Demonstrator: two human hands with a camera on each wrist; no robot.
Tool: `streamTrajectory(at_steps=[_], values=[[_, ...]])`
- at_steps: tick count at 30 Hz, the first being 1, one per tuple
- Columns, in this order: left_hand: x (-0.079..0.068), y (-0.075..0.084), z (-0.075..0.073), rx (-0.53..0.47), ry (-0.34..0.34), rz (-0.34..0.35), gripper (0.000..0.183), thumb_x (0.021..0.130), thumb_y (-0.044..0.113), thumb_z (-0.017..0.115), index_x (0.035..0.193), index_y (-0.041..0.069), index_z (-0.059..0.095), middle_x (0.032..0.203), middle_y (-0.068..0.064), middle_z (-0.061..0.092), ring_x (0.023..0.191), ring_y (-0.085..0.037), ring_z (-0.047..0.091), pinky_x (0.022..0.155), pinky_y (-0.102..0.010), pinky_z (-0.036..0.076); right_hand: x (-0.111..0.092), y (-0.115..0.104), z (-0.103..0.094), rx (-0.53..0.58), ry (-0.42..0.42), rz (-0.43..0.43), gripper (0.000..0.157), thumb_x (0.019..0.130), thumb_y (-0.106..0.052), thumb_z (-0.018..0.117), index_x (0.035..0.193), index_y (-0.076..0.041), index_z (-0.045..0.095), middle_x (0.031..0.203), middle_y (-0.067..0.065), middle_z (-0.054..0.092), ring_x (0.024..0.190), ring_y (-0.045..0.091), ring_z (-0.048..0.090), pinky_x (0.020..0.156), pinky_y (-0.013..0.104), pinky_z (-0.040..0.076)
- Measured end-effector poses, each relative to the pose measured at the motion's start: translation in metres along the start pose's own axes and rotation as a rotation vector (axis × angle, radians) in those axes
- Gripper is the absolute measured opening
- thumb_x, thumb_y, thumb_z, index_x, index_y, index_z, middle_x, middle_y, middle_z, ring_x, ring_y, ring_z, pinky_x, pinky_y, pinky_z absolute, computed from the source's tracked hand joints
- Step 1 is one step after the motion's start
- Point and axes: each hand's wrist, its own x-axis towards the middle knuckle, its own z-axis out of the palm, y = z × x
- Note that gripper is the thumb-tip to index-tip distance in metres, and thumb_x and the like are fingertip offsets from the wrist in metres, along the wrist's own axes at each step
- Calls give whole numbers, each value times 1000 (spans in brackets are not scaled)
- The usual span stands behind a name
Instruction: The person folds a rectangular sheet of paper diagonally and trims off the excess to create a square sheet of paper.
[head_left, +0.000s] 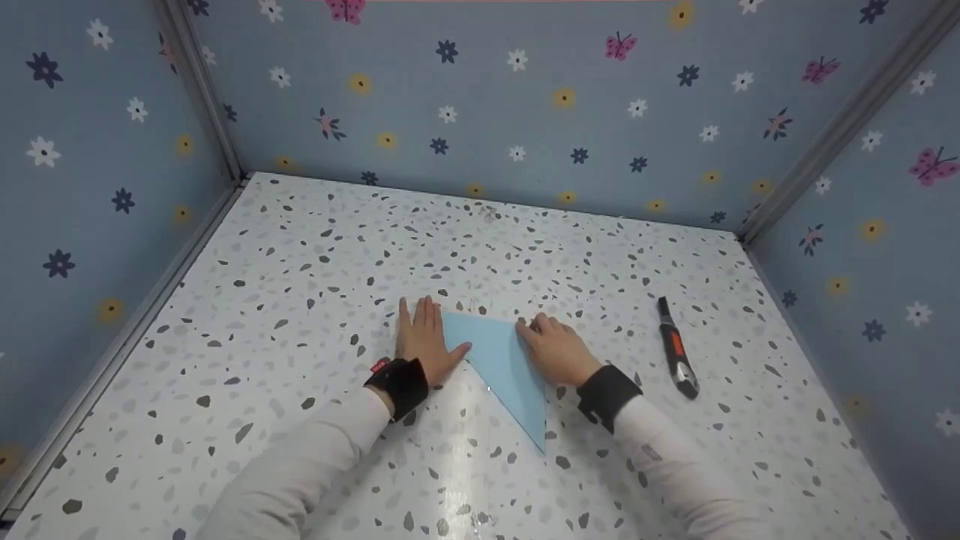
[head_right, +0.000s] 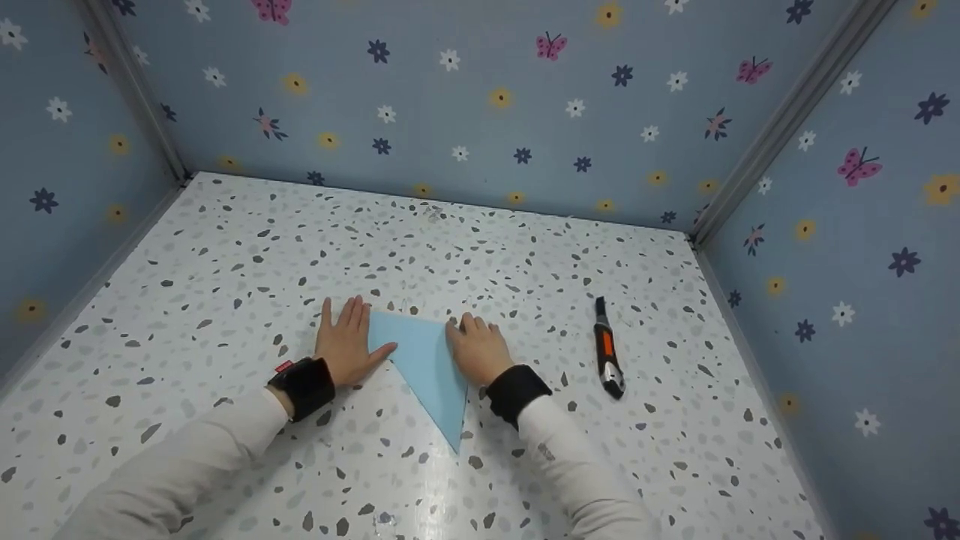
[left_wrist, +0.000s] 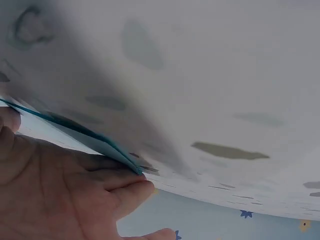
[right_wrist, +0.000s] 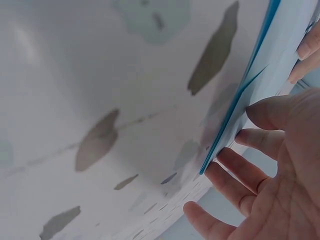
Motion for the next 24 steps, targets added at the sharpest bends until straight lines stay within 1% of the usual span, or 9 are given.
streamTrajectory(at_steps=[5, 7, 9, 14, 19, 24], values=[[-2, 0, -3, 31, -3, -79, 108, 95, 83, 28, 161, -3, 23, 170, -22, 23, 161, -33, 22, 131, -59, 11, 1, 1, -1, 15, -3, -9, 44, 109, -16, 45, 151, -5, 50, 125, 21, 55, 114, 36, 58, 100, 52, 53], [-3, 0, -5, 47, -6, -93, 110, 94, 84, 27, 161, -3, 24, 169, -22, 24, 161, -33, 22, 131, -59, 12, 1, 2, -1, 20, -3, -16, 43, 108, -16, 46, 150, -4, 50, 124, 22, 56, 113, 36, 58, 99, 52, 53], [-4, 0, -7, 55, -7, -91, 110, 94, 84, 26, 161, -3, 24, 169, -22, 24, 161, -33, 22, 131, -59, 12, 1, 3, -2, 26, -6, -18, 43, 108, -15, 47, 150, -4, 51, 124, 21, 56, 113, 36, 59, 99, 52, 53], [-5, 0, -10, 70, 5, -54, 105, 96, 82, 28, 161, -1, 27, 169, -20, 26, 160, -33, 24, 131, -60, 12, 3, 5, -1, 30, -7, -21, 44, 106, -14, 51, 149, -7, 53, 123, 20, 58, 111, 35, 60, 98, 51, 54], [-3, 2, -11, 100, 13, 9, 90, 101, 72, 32, 161, 4, 32, 168, -17, 32, 159, -34, 26, 131, -59, 12, 7, 3, -1, 7, -3, -37, 45, 103, -13, 53, 148, -10, 54, 118, 20, 57, 106, 34, 59, 94, 51, 54], [-1, 7, -10, 149, 74, 81, 71, 106, 59, 37, 158, 11, 41, 164, -12, 42, 157, -33, 33, 131, -57, 17, 12, -1, -1, -38, 5, -39, 47, 101, -13, 53, 148, -12, 54, 118, 22, 57, 104, 36, 59, 93, 54, 54]])
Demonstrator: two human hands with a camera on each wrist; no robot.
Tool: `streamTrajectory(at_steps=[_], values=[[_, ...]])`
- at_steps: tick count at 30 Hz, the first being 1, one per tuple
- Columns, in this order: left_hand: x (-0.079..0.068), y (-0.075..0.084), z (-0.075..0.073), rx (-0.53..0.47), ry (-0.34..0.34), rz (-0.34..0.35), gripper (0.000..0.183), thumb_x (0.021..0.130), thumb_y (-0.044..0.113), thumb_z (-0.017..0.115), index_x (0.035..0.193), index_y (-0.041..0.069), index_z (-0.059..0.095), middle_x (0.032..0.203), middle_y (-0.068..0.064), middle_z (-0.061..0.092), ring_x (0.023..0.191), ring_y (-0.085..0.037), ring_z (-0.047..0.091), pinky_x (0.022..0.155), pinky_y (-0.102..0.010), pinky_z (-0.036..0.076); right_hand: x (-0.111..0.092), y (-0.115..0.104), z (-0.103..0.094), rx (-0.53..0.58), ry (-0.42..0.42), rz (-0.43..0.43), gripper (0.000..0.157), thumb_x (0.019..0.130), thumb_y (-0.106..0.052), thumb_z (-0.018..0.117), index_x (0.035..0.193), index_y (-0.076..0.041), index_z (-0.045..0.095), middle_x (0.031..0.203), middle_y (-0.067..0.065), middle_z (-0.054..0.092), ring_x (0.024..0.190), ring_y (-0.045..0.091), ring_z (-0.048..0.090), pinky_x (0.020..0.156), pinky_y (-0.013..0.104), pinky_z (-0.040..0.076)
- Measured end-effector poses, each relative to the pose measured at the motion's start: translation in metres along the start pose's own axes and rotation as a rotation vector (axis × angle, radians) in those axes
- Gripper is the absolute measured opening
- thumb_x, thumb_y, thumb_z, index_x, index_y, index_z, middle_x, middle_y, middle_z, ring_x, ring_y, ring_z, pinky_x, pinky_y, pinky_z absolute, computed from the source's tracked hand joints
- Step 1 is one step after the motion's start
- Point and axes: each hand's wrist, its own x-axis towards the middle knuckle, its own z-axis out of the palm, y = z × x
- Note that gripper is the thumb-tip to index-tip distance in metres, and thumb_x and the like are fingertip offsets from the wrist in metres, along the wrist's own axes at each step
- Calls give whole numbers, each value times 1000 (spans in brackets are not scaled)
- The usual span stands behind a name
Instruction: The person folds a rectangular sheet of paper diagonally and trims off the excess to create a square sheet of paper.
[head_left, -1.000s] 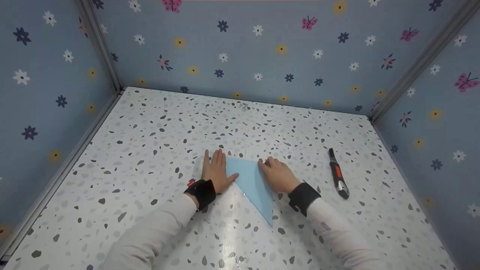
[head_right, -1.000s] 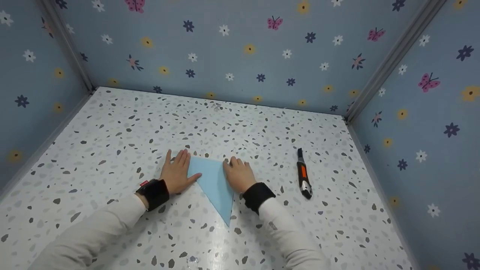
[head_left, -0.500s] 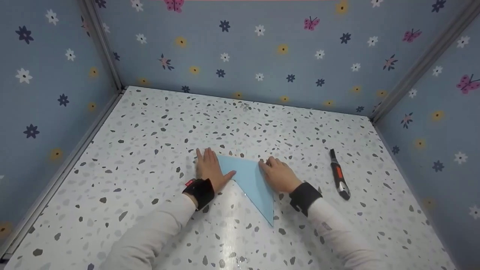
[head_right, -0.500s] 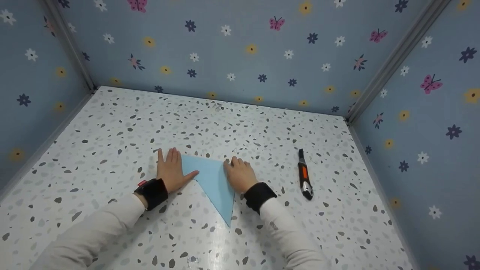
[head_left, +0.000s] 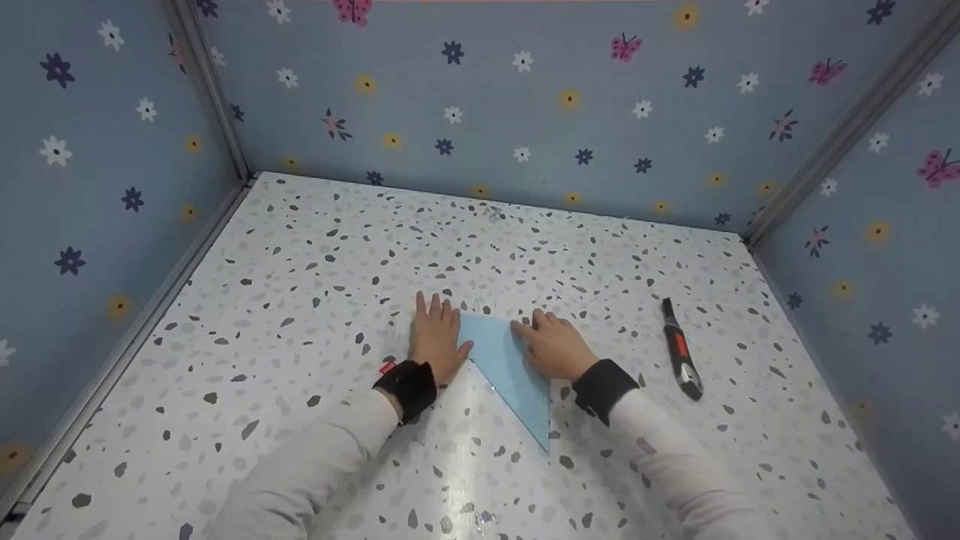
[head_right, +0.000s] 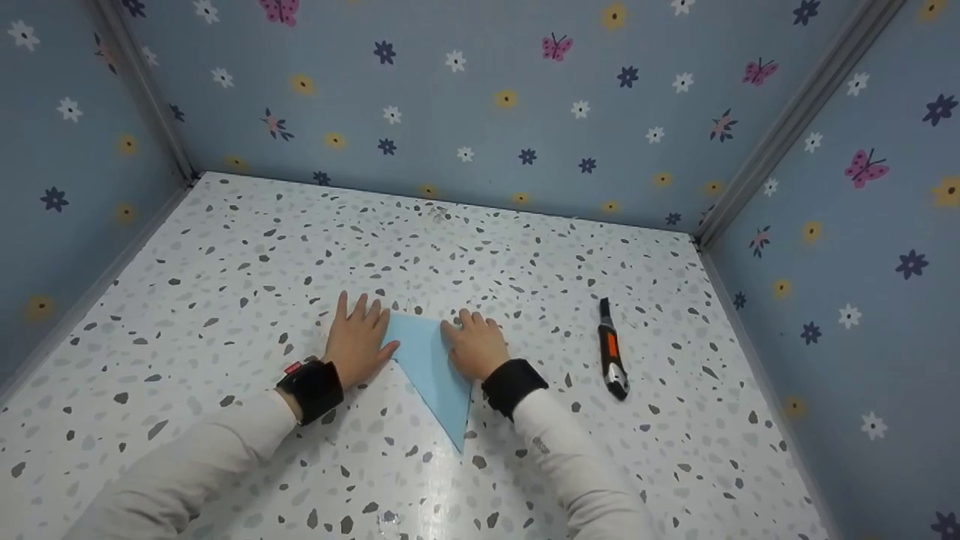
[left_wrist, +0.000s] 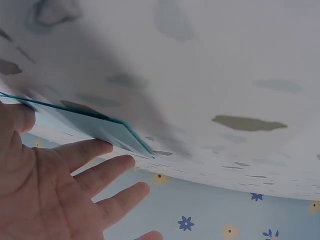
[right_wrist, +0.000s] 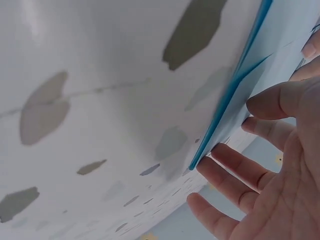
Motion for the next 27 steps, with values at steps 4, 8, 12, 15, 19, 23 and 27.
streamTrajectory(at_steps=[4, 8, 12, 15, 19, 23, 27], values=[[1, 7, -3, -28, 33, 44, 58, 108, 46, 41, 157, 14, 43, 162, -12, 45, 155, -33, 36, 130, -58, 19, 3, -2, -1, -33, -6, 0, 50, 100, -13, 54, 150, -14, 53, 123, 24, 58, 107, 38, 60, 93, 54, 55], [3, 13, -7, -34, 33, 67, 54, 108, 39, 43, 158, 17, 43, 163, -11, 45, 155, -33, 37, 130, -58, 20, 6, -4, -3, -45, 6, -6, 51, 99, -13, 57, 149, -16, 54, 124, 26, 58, 106, 39, 62, 89, 55, 57], [7, 20, -8, -27, 12, 84, 55, 108, 39, 46, 159, 21, 41, 164, -11, 43, 155, -33, 36, 130, -57, 21, 9, -7, -4, -48, -4, 11, 52, 98, -14, 58, 149, -20, 54, 128, 27, 58, 109, 42, 63, 88, 56, 58], [10, 25, -9, -18, -7, 97, 56, 107, 40, 47, 160, 24, 39, 165, -9, 41, 156, -32, 35, 130, -57, 21, 11, -10, -6, -36, -24, 26, 52, 99, -15, 58, 150, -22, 54, 133, 28, 57, 115, 45, 63, 88, 59, 58], [12, 29, -11, -11, -19, 116, 56, 106, 39, 49, 160, 27, 39, 166, -7, 40, 157, -31, 34, 130, -58, 20, 12, -13, -8, -39, -56, 44, 54, 99, -16, 58, 152, -25, 52, 138, 30, 55, 121, 49, 60, 90, 62, 57], [13, 31, -12, -13, -15, 112, 54, 106, 37, 48, 159, 28, 40, 165, -6, 41, 156, -31, 35, 130, -58, 21, 13, -15, -10, -76, -63, 52, 55, 99, -17, 58, 153, -27, 51, 139, 28, 56, 123, 48, 60, 92, 62, 56], [12, 30, -13, 0, 2, 111, 50, 108, 31, 46, 158, 25, 43, 163, -5, 45, 154, -31, 39, 129, -57, 25, 12, -15, -10, -119, -36, 25, 54, 98, -17, 60, 151, -26, 53, 135, 25, 59, 116, 44, 64, 88, 61, 57]])
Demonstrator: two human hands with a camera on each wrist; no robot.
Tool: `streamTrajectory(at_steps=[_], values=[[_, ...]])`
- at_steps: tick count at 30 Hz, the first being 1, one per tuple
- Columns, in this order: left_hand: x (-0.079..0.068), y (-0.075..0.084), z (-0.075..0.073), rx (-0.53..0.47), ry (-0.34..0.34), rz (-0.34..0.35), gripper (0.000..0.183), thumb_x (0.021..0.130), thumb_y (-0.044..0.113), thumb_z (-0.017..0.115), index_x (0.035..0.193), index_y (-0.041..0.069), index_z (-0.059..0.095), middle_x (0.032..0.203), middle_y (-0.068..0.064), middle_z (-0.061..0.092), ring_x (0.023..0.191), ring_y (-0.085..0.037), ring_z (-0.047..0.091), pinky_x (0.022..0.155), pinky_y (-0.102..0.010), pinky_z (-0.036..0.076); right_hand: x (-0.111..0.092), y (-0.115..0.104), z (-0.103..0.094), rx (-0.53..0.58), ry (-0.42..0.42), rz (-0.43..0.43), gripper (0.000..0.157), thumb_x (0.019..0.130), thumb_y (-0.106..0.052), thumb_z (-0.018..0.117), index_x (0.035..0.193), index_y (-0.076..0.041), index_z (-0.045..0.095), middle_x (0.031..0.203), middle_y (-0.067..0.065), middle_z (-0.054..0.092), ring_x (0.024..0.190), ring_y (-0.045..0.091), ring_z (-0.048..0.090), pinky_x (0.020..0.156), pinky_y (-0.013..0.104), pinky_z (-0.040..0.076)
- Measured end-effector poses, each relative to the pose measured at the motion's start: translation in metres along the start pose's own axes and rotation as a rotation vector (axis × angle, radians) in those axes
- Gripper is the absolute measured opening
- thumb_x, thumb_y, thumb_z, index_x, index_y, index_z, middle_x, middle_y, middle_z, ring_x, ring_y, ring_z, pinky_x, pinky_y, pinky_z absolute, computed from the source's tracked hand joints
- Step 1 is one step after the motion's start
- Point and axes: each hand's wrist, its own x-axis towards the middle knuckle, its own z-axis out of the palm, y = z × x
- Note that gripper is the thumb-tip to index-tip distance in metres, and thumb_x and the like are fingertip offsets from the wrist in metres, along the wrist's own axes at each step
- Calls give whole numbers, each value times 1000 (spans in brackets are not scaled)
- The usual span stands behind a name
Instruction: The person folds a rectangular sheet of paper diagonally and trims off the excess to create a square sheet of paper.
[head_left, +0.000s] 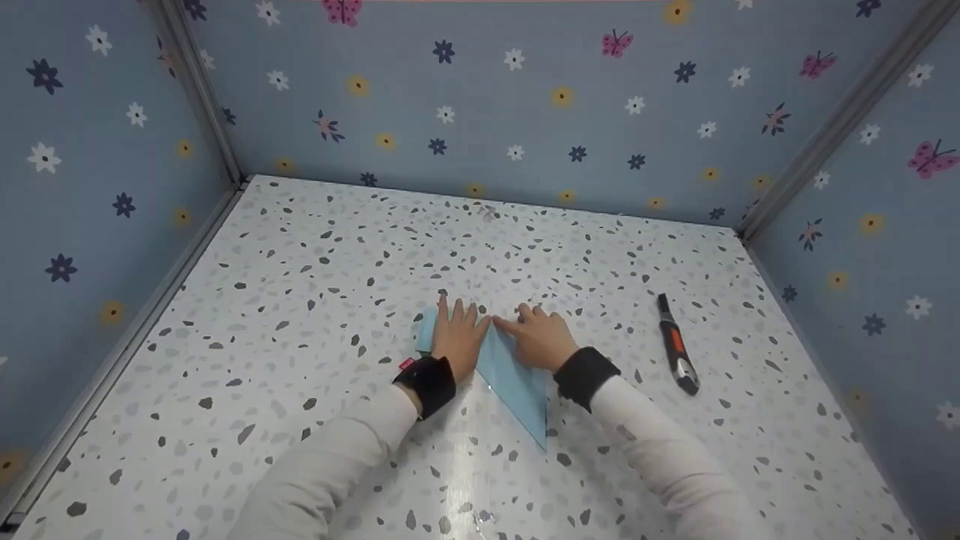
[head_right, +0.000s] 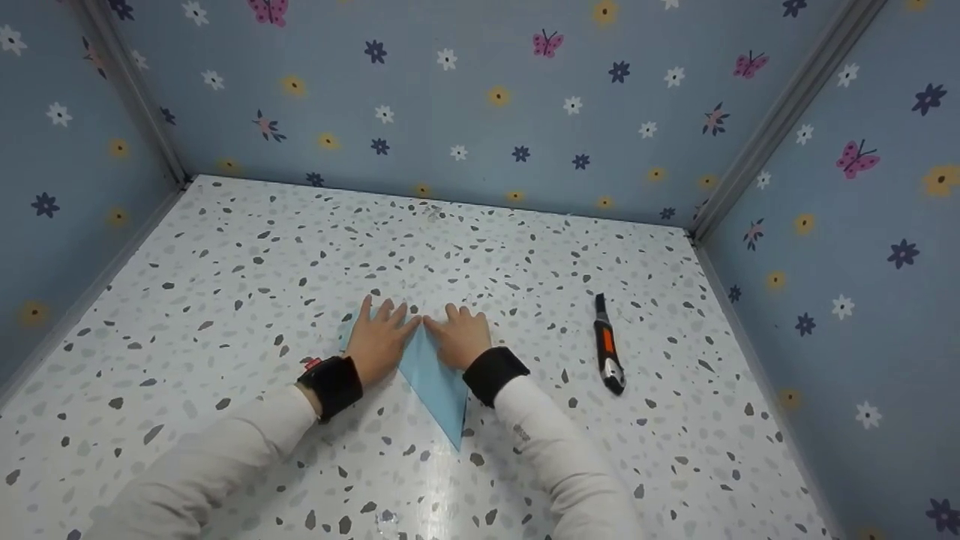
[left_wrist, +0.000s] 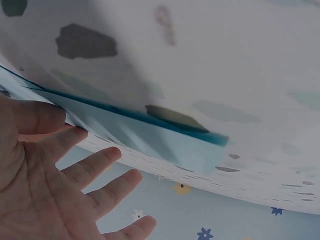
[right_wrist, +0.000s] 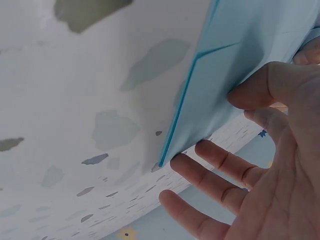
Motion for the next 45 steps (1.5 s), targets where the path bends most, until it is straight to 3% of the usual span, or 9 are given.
streamTrajectory(at_steps=[3, 10, 16, 25, 32, 39, 45], values=[[-1, -3, 0, 32, 9, -8, 48, 109, 28, 46, 156, 22, 45, 162, -6, 46, 152, -30, 41, 128, -56, 27, -1, 1, 2, -9, 26, -19, 53, 97, -16, 61, 149, -24, 56, 132, 23, 62, 112, 42, 66, 86, 59, 58], [-3, -14, 5, 69, 75, -66, 50, 107, 41, 51, 149, 14, 55, 156, -7, 53, 150, -30, 44, 127, -55, 29, -9, 11, 4, -3, 73, -14, 48, 94, -17, 65, 142, -18, 62, 122, 21, 66, 101, 39, 67, 81, 56, 59], [-5, -22, 7, 110, 51, -103, 59, 107, 49, 47, 146, 7, 58, 156, -12, 53, 148, -33, 46, 127, -56, 27, -16, 25, 5, 10, 43, 2, 46, 97, -25, 66, 143, -18, 62, 120, 19, 65, 99, 36, 66, 81, 54, 59], [-5, -28, 9, 109, -4, -176, 74, 106, 63, 36, 138, 3, 64, 149, -21, 57, 145, -40, 47, 128, -60, 21, -33, 44, 9, 30, 102, 19, 41, 97, -36, 70, 132, -14, 70, 111, 16, 67, 94, 33, 66, 77, 52, 59], [-7, -27, 9, 95, 46, -199, 74, 103, 63, 44, 131, -2, 68, 141, -22, 63, 139, -38, 53, 127, -57, 25, -39, 49, 11, 35, 123, 32, 36, 96, -38, 71, 121, -13, 75, 107, 14, 68, 94, 34, 67, 82, 52, 58], [-7, -26, 10, 93, 42, -205, 73, 103, 62, 43, 132, -1, 68, 141, -22, 63, 140, -38, 53, 127, -58, 24, -39, 49, 14, 35, 126, 33, 36, 96, -37, 71, 119, -10, 74, 112, 14, 68, 99, 34, 68, 85, 53, 59], [-9, -23, 15, 28, 37, -215, 82, 102, 67, 41, 143, -2, 57, 148, -22, 58, 144, -37, 49, 127, -57, 26, -38, 50, 15, 95, 72, -18, 46, 102, -30, 64, 141, -7, 59, 144, 16, 60, 130, 37, 61, 105, 59, 52]])
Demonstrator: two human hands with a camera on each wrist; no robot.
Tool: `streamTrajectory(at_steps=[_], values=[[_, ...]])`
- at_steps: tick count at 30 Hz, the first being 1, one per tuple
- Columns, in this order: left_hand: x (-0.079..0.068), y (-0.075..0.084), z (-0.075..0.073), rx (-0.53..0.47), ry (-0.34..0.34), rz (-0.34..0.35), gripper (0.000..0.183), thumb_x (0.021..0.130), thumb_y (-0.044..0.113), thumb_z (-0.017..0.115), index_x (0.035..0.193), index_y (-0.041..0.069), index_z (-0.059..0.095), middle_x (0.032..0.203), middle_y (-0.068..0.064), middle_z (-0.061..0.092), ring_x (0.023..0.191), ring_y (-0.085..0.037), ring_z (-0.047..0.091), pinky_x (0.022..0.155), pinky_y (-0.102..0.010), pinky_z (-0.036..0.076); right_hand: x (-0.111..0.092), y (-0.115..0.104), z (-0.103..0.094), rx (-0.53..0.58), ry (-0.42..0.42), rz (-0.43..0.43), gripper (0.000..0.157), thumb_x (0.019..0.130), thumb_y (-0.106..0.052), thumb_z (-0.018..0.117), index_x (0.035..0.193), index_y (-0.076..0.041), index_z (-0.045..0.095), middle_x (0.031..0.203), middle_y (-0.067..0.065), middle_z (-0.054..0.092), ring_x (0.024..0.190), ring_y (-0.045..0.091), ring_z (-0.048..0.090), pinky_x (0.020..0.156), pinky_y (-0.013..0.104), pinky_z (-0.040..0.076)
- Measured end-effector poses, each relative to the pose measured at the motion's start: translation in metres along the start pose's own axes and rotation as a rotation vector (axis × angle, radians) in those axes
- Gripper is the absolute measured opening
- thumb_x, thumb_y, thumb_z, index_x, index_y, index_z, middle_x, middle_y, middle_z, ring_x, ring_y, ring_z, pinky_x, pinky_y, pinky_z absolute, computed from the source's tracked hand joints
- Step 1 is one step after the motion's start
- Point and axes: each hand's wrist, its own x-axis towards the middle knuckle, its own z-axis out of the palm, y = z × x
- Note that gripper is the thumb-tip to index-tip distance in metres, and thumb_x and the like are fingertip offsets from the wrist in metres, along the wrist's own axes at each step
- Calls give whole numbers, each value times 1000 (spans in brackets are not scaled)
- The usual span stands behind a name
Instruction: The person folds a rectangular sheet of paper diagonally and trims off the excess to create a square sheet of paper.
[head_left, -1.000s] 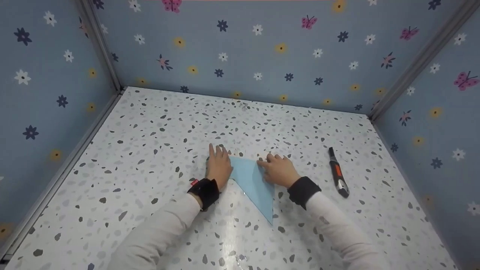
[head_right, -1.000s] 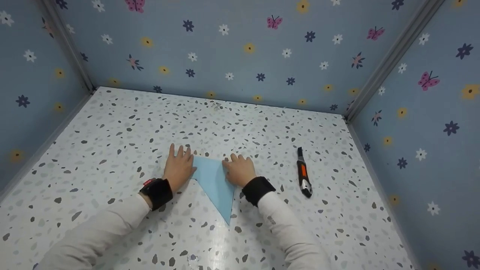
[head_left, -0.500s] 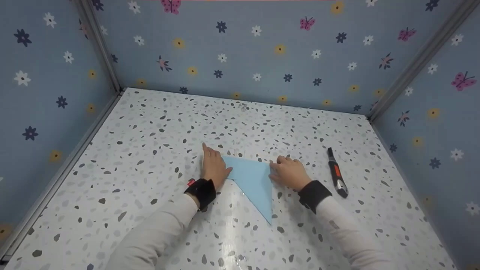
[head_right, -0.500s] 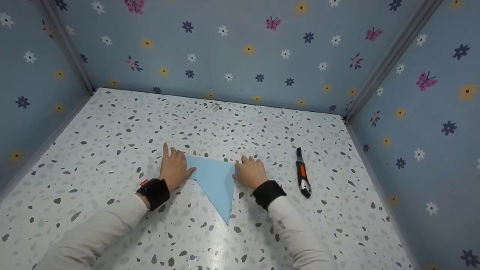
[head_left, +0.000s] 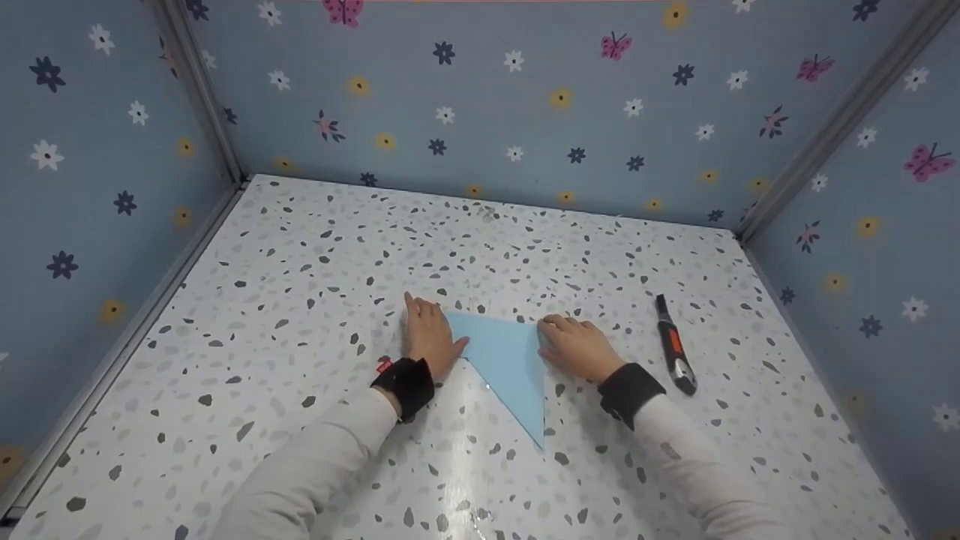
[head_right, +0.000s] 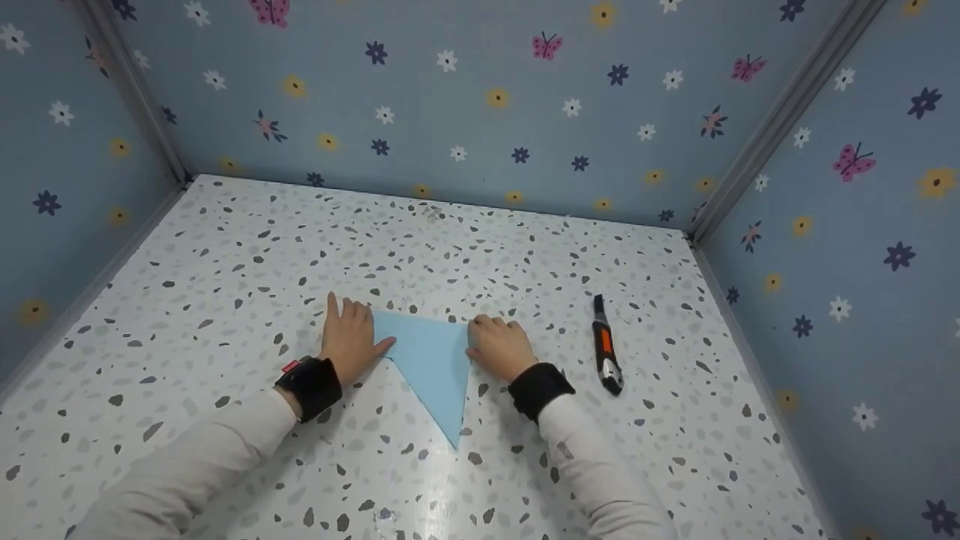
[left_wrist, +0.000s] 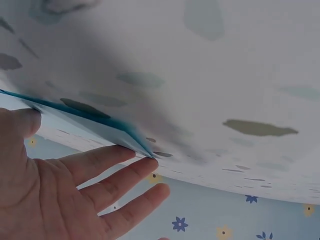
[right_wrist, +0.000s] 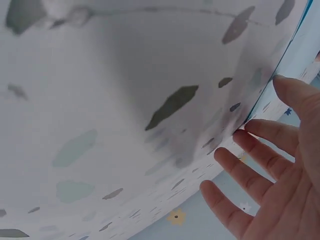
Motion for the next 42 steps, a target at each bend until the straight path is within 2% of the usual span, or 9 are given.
streamTrajectory(at_steps=[3, 6, 13, 18, 22, 29, 36, 40, 42], values=[[-5, 2, 4, -78, 8, -11, 89, 100, 70, 41, 150, -4, 48, 154, -22, 51, 147, -37, 45, 127, -57, 26, 1, 0, -1, 22, -20, -94, 47, 104, -23, 61, 149, -10, 53, 157, 14, 51, 142, 36, 53, 114, 59, 46], [-9, 5, 6, -114, -23, -14, 92, 100, 71, 39, 155, -3, 40, 160, -22, 44, 151, -37, 40, 128, -56, 25, 2, -2, -2, 46, -58, -173, 46, 105, -15, 57, 151, -14, 53, 162, 11, 46, 147, 34, 49, 117, 58, 43], [-18, 13, -6, -84, -132, -12, 90, 101, 71, 35, 160, 3, 33, 163, -25, 37, 155, -37, 35, 130, -52, 22, 0, -3, -1, 112, -124, -200, 48, 107, -9, 51, 155, -12, 47, 165, 13, 39, 150, 38, 43, 120, 58, 38], [-20, 12, -12, -130, -134, -25, 92, 99, 72, 38, 160, 3, 34, 162, -25, 39, 155, -37, 36, 130, -53, 22, -1, -4, 3, 87, -116, -236, 53, 104, -7, 54, 156, -9, 44, 165, 17, 38, 149, 42, 43, 118, 59, 40], [-9, 6, -10, -208, -144, -2, 98, 97, 75, 40, 160, 0, 32, 164, -26, 36, 156, -37, 33, 130, -56, 19, -4, -6, 3, 82, -114, -227, 53, 105, -10, 55, 156, -11, 44, 166, 18, 36, 149, 42, 43, 118, 61, 40], [24, -7, -5, -349, -236, 100, 109, 92, 77, 50, 162, -1, 23, 170, -23, 24, 161, -35, 21, 131, -60, 9, -10, -15, 3, 72, -77, -191, 49, 106, -17, 55, 154, -13, 48, 159, 23, 45, 139, 47, 51, 114, 61, 44], [43, -6, -8, -375, -234, 135, 91, 101, 66, 43, 162, 1, 26, 170, -20, 25, 161, -32, 22, 132, -59, 10, -14, -34, 1, 48, -56, -134, 51, 104, -21, 59, 152, -10, 50, 151, 25, 50, 131, 46, 56, 106, 60, 51], [51, -1, -12, -355, -226, 138, 83, 104, 61, 38, 163, 3, 25, 171, -17, 25, 161, -30, 22, 132, -57, 9, -15, -45, 0, 55, -64, -69, 51, 104, -24, 58, 152, -11, 50, 149, 25, 51, 131, 46, 56, 106, 60, 51], [57, 4, -10, -351, -227, 138, 82, 105, 61, 36, 163, 5, 24, 171, -15, 24, 162, -28, 21, 133, -56, 8, -15, -49, 2, 43, -40, -68, 50, 103, -25, 59, 150, -9, 53, 143, 27, 54, 125, 45, 58, 101, 57, 55]])
